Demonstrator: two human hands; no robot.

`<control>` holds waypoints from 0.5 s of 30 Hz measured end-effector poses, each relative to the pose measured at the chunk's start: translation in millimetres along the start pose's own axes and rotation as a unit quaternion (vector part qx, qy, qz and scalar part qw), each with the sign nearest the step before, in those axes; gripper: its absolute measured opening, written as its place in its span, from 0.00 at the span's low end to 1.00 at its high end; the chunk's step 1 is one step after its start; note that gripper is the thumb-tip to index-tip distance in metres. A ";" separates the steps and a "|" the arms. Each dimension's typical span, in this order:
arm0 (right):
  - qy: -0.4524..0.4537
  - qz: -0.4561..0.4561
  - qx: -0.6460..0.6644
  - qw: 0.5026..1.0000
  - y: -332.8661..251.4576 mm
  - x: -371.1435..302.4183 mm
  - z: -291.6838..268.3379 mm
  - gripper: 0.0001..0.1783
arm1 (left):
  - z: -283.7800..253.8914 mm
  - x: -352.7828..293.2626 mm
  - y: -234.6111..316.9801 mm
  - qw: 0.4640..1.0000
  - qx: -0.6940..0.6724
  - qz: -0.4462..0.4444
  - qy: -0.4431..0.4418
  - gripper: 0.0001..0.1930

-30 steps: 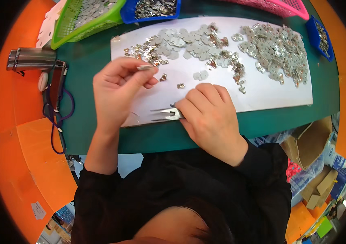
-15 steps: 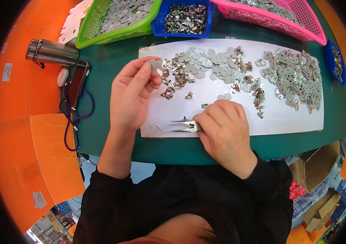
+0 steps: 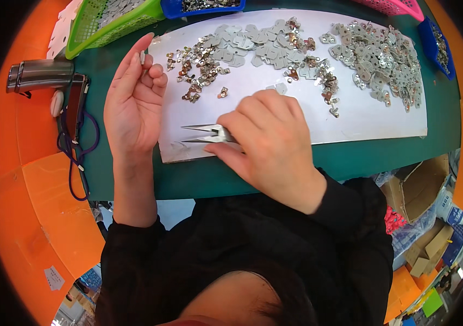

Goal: Assemble small metal and plastic components at a workbench using pliers.

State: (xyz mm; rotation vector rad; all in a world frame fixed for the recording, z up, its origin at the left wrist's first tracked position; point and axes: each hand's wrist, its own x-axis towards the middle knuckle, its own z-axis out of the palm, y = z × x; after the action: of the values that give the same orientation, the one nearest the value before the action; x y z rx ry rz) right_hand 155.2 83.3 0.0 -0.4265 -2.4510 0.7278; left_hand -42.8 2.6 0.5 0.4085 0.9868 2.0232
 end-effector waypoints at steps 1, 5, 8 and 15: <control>-0.002 -0.001 -0.019 1.000 -2.8 2.3 4.1 0.17 | -0.8 -0.4 -0.7 1.000 0.001 0.000 0.000 0.15; -0.009 -0.012 -0.051 0.999 -1.5 1.8 12.5 0.17 | 0.3 -2.0 -1.8 1.000 0.000 -0.014 0.003 0.15; -0.017 -0.021 -0.032 0.999 2.2 -0.8 6.1 0.17 | 3.3 -3.8 -1.3 1.000 0.006 -0.013 0.016 0.14; 0.056 0.086 0.070 0.992 20.5 9.9 -35.4 0.05 | 23.6 -20.6 -12.7 0.986 0.128 -0.088 -0.057 0.16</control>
State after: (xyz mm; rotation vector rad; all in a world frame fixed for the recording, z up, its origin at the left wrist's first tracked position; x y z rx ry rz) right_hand 170.7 118.5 17.2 -0.6133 -2.2607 0.9149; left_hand -9.6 2.4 7.1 0.5475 1.1740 1.7010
